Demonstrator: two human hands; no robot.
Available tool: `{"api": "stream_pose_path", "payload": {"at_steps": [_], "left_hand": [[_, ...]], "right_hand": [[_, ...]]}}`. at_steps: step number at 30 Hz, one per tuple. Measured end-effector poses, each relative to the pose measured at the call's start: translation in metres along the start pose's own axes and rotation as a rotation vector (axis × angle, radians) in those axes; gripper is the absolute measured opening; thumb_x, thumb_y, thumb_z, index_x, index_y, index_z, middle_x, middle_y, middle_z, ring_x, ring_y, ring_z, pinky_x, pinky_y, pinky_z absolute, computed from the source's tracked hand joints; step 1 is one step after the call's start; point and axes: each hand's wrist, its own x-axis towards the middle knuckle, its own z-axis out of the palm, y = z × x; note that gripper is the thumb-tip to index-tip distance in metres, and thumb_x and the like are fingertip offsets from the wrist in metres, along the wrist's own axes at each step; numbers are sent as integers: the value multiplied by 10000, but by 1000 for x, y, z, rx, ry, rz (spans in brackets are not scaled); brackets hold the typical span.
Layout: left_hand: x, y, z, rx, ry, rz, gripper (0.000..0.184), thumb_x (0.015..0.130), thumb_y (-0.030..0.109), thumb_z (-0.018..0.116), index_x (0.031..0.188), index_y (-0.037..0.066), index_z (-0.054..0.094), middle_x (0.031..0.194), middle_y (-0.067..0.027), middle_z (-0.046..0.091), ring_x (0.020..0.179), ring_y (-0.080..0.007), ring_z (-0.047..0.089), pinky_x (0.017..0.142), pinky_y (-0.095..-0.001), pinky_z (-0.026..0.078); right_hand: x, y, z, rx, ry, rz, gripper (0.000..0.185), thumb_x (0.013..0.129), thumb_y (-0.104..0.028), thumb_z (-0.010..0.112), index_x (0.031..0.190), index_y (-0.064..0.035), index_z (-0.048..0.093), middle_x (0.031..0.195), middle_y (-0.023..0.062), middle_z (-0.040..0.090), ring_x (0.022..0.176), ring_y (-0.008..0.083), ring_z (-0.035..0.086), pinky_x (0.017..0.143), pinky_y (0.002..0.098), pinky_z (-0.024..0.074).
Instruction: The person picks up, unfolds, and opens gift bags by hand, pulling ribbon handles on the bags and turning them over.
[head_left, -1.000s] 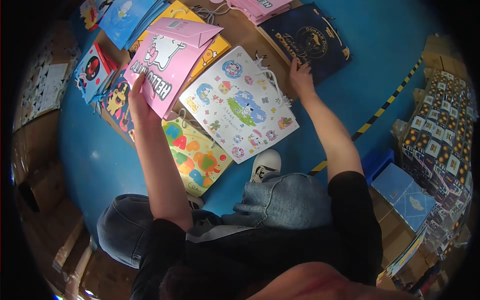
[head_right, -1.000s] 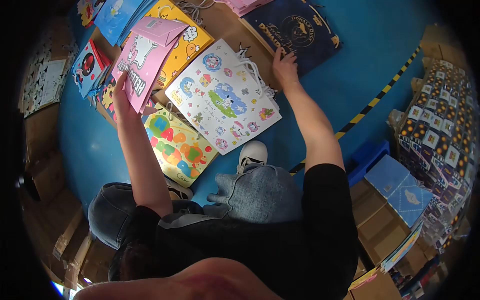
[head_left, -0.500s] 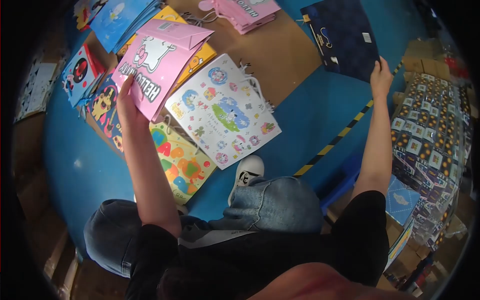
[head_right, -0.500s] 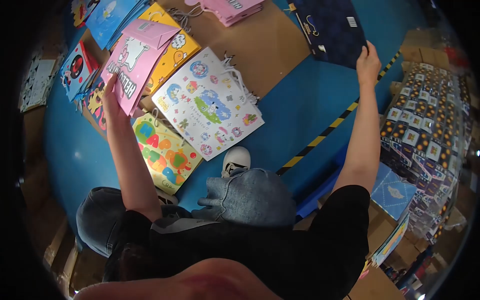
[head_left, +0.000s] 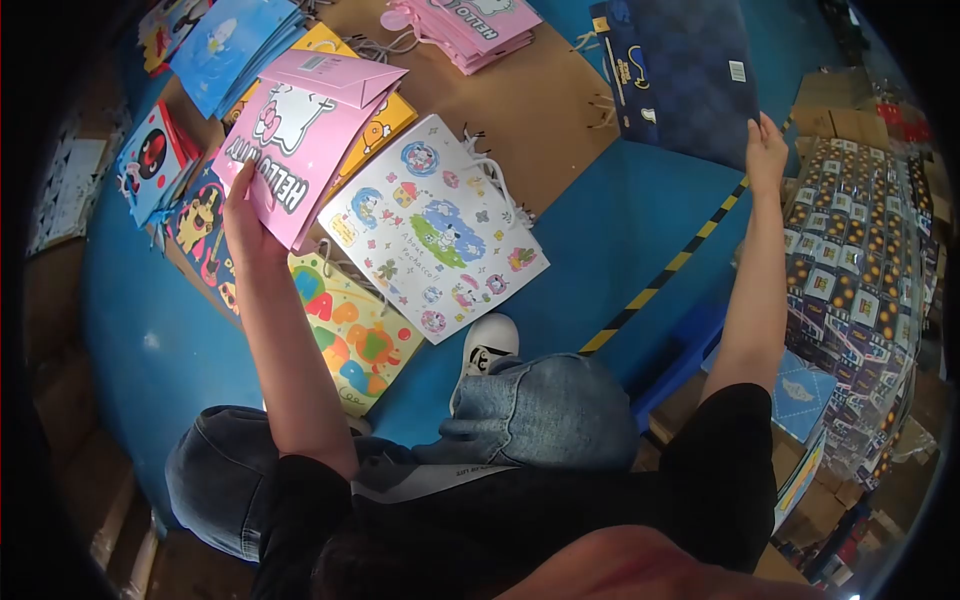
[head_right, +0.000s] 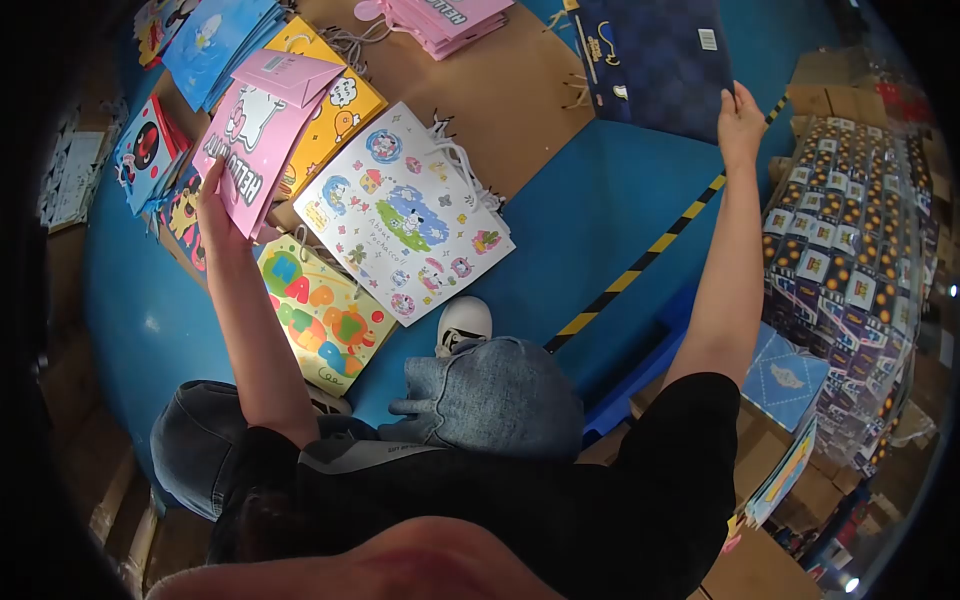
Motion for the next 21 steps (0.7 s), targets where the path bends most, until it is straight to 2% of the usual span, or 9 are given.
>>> {"api": "stream_pose_path", "payload": {"at_steps": [1,2,3,5,7,9,11,16,21], "left_hand": [[-1,1,0,4,-4,0,351,951,131,429,1238,-71,443,1109,-211,611,972,-291,652,831,-409,570],[-2,2,0,12,2,2,351,951,131,429,1238,-71,443,1109,-211,611,972,-291,652,831,-409,570],[-2,1,0,6,12,7,357,951,131,425,1244,-73,435,1113,-214,608,976,-294,650,833,-410,570],[-3,-1,2,10,25,16,363,951,131,422,1249,-75,428,1118,-218,604,980,-297,649,835,-412,570],[-2,-4,3,22,73,25,368,950,127,419,1256,-79,418,1124,-221,600,987,-300,646,838,-413,569],[-1,-3,-1,4,23,13,363,949,128,423,1248,-78,425,1122,-220,601,987,-302,645,838,-420,568],[-1,-2,3,-3,42,-1,356,948,128,427,1238,-79,432,1118,-219,602,981,-302,646,837,-422,568],[2,-4,-1,-9,19,-3,356,955,140,421,1236,-79,430,1123,-220,597,991,-309,641,847,-434,563],[-6,-5,12,37,72,-8,377,969,160,385,1271,-66,390,1167,-230,570,1028,-321,624,869,-453,552]], "right_hand": [[-4,-5,6,-138,20,-68,300,935,-133,548,1198,8,588,1056,109,688,948,145,636,827,249,461],[-10,-11,13,-333,89,-193,270,942,-144,519,1168,-28,610,1031,122,690,952,198,659,819,280,486],[-21,-17,25,-326,83,-188,270,942,-144,519,1168,-28,610,1031,122,690,952,198,659,819,280,486],[-52,-28,55,-408,179,-485,270,924,-105,505,1169,-59,612,1055,125,676,980,261,649,817,321,511],[-88,-25,93,-474,47,-556,312,869,-32,503,1158,-84,606,1082,121,663,975,277,650,861,364,518],[-123,-8,134,-475,10,-783,386,813,-13,526,1190,-70,583,1124,115,650,990,254,652,851,356,534],[-161,7,169,-500,-81,-867,400,788,-17,547,1186,-38,581,1129,123,646,1005,247,651,859,340,538],[-212,12,221,-397,-198,-759,383,788,-28,573,1170,-27,585,1134,140,640,1032,253,642,872,328,532],[-217,6,240,-365,-292,-716,389,776,-28,589,1164,-45,590,1167,126,629,1054,240,632,873,320,530]]}}
